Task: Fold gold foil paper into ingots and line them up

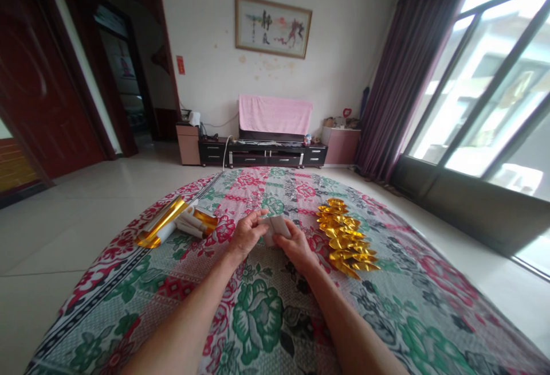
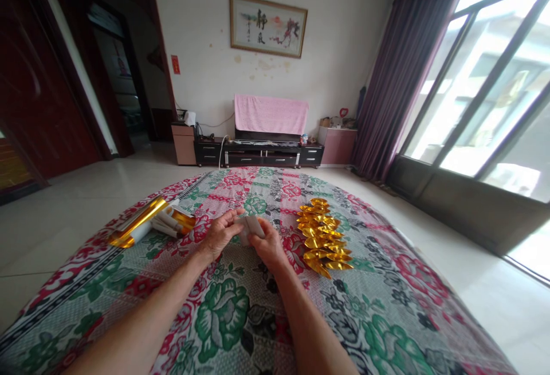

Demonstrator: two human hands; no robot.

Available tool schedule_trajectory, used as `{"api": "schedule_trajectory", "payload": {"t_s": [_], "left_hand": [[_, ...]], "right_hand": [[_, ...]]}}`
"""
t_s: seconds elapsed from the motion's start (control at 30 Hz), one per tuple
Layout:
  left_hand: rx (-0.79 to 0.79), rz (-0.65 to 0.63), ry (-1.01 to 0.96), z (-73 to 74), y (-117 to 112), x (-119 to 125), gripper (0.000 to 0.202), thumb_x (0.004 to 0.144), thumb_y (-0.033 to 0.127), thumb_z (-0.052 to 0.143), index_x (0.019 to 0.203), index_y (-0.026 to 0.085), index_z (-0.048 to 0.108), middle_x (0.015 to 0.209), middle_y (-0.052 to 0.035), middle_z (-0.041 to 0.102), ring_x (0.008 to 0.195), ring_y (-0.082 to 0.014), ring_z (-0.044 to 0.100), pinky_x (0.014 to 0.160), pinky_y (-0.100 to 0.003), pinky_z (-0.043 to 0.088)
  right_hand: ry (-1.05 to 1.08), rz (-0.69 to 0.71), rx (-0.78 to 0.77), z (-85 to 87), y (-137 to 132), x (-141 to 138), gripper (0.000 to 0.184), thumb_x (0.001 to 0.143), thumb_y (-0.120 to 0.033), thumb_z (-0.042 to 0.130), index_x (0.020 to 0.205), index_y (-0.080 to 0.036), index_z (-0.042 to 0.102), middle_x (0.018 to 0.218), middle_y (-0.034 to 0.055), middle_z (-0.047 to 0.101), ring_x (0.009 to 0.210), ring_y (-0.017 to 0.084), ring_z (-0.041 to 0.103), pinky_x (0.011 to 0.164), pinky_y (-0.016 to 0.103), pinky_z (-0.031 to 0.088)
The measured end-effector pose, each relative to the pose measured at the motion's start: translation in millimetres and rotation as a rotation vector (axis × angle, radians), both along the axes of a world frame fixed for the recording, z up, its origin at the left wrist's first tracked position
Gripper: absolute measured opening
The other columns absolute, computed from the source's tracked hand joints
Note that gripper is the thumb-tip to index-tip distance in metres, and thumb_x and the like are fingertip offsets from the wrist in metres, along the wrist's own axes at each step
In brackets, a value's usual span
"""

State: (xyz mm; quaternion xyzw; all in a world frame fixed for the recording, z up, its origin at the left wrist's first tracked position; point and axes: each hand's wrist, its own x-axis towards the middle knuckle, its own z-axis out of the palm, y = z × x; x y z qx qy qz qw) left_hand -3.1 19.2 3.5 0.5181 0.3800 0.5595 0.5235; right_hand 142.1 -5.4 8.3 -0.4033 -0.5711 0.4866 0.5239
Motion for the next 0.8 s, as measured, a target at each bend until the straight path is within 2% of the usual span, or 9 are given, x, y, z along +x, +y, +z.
{"api": "schedule_trajectory", "payload": {"t_s": [0.13,0.27,0.5,0.8], "left_hand": [[-0.001,0.011,0.004,-1.0,1.4,-0.4,0.047,0.064,0.024,0.066,0.109,0.014,0.058,0.071,0.0005,0.063,0.064,-0.0113,0.055,0.059,-0.02,0.04],[0.023,0.027,0.02,-5.3,4.6,-1.5,0.048,0.064,0.024,0.065,0.11,0.014,0.057,0.069,0.0023,0.061,0.061,-0.0102,0.054,0.059,-0.02,0.04],[0.059,0.037,0.072,-6.8,5.8,0.1,0.045,0.063,0.023,0.063,0.107,0.015,0.06,0.068,0.0023,0.062,0.06,-0.0101,0.054,0.057,-0.019,0.04],[0.071,0.106,0.154,-3.1,1.8,4.2,0.04,0.062,0.02,0.06,0.102,0.016,0.065,0.063,0.0025,0.061,0.053,-0.0098,0.051,0.05,-0.019,0.038]], "right_hand": [[0.038,0.114,-0.018,3.9,-4.1,3.3,0.036,0.071,-0.041,0.06,0.101,-0.02,0.061,0.089,0.0017,0.063,0.077,0.017,0.057,0.065,0.026,0.047],[0.118,0.101,-0.069,-0.4,-2.2,4.2,0.039,0.079,-0.054,0.048,0.094,-0.021,0.061,0.084,0.0025,0.062,0.07,0.016,0.058,0.06,0.025,0.046],[-0.018,0.039,-0.041,-0.7,3.4,2.3,0.028,0.075,-0.048,0.055,0.078,-0.02,0.059,0.061,-0.0024,0.053,0.053,0.011,0.046,0.048,0.021,0.036],[-0.075,-0.027,0.007,3.0,-5.7,-5.6,0.032,0.067,-0.043,0.066,0.084,-0.017,0.058,0.053,-0.004,0.054,0.048,0.01,0.048,0.046,0.02,0.036]]}}
